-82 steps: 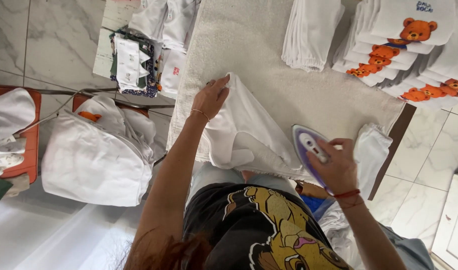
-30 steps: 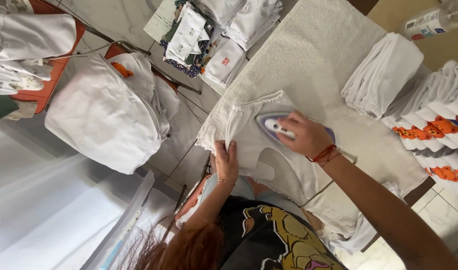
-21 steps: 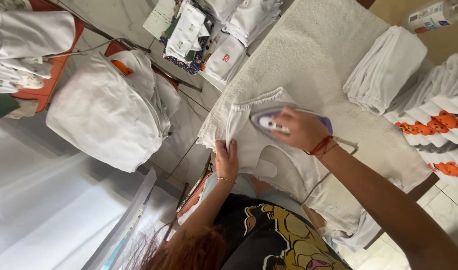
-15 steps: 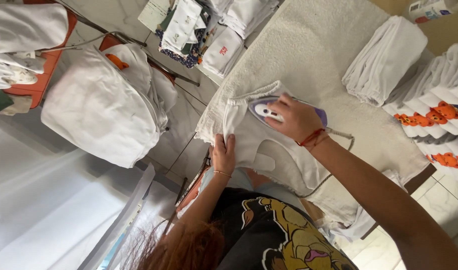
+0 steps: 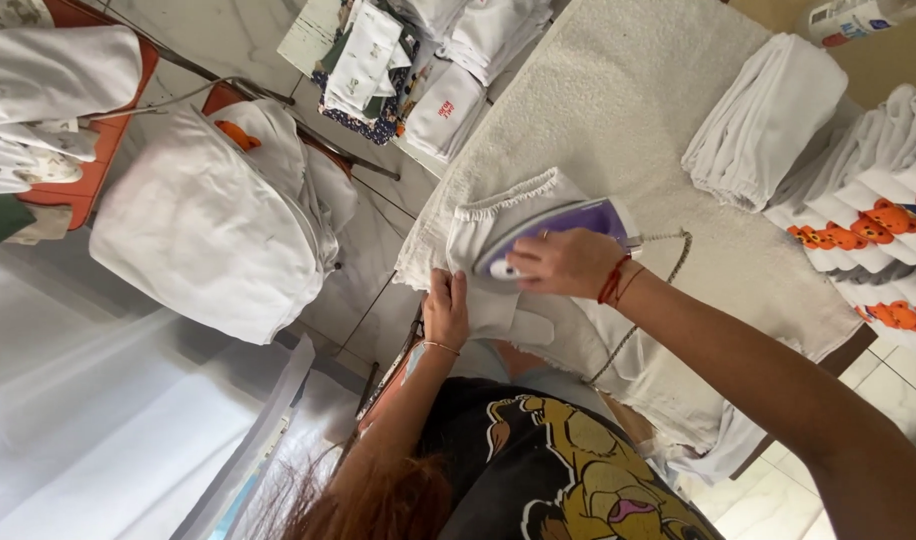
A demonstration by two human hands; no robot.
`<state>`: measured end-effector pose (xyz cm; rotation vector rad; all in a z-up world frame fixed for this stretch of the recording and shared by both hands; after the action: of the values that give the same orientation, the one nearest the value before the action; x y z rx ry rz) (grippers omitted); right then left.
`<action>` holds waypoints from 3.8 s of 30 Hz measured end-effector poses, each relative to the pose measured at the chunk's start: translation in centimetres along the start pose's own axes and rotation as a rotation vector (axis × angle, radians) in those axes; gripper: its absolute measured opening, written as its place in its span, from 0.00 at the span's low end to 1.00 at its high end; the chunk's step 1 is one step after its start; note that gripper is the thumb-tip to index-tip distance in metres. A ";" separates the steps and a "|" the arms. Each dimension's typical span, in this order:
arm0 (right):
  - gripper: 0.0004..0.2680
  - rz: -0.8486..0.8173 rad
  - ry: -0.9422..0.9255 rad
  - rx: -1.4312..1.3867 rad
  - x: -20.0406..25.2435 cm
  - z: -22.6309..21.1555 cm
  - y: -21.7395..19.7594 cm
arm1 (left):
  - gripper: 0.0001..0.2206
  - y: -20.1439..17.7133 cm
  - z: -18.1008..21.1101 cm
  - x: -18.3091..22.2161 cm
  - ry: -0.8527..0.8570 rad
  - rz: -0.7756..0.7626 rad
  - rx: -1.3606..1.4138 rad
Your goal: Ironing and folding small white garments on a padded table in a garment production environment.
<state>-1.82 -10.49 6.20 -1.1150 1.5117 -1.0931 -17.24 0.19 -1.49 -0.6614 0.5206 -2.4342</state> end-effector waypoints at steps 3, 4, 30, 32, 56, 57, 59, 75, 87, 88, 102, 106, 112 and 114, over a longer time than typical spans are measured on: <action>0.08 0.057 0.347 0.040 -2.3 2.3 -1.8 | 0.14 -0.2 0.1 -0.1 -0.021 0.009 0.042; 0.08 0.066 0.344 0.036 -1.9 1.9 -1.8 | 0.14 -0.2 -0.4 -0.3 -0.017 0.015 0.035; 0.26 -0.064 1.397 0.382 20.5 5.1 -7.9 | 0.13 2.0 17.5 -7.9 0.854 -0.617 -0.597; 0.21 0.228 1.255 0.110 16.3 2.7 -8.3 | 0.13 1.7 20.7 -5.0 1.013 -0.565 -0.400; 0.10 0.769 0.792 -0.494 8.7 0.9 -19.3 | 0.08 -5.3 33.1 5.0 1.750 -0.268 -0.120; 0.13 0.693 0.687 -0.475 8.7 0.3 -18.2 | 0.08 -5.6 31.6 5.6 1.777 -0.238 -0.083; 0.12 0.618 0.714 -0.469 9.7 -0.8 -14.3 | 0.04 -5.0 28.5 6.1 1.692 -0.388 -0.129; 0.19 0.087 0.923 -0.316 7.9 5.0 1.8 | 0.16 1.9 15.1 4.7 1.167 -1.113 -0.385; 0.10 -0.004 0.579 -0.193 4.3 6.9 -0.8 | 0.05 -0.5 12.5 9.4 1.366 -0.707 -0.281; 0.10 -0.004 0.567 -0.193 4.0 7.1 0.4 | 0.05 -0.2 11.5 9.3 1.361 -0.695 -0.285; 0.05 -0.143 1.141 -0.538 6.0 2.1 6.9 | 0.07 0.0 9.3 9.1 1.305 -0.772 -0.230; 0.04 -0.086 1.185 -0.568 6.6 1.5 4.7 | 0.11 0.5 9.8 8.4 1.288 -0.817 -0.254; 0.06 -0.177 1.461 -0.429 15.6 -1.0 0.9 | 0.15 3.3 15.2 2.3 1.009 -0.977 0.023; 0.10 -0.362 1.674 -0.744 20.4 -3.1 3.6 | 0.15 4.5 19.7 -1.6 1.119 -0.935 -0.005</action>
<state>-8.52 -29.29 -0.25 -0.8250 3.2836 -1.9844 -3.24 -6.52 11.56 0.7592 0.7120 -3.5587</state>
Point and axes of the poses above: each hand's wrist, its own x-axis away from the middle knuckle, its own y-axis out of the palm, z = x × y, the point moved 4 cm from there along -x, towards the middle knuckle, and after that the axes turned 11 degrees about y, right-handed, at the moved point
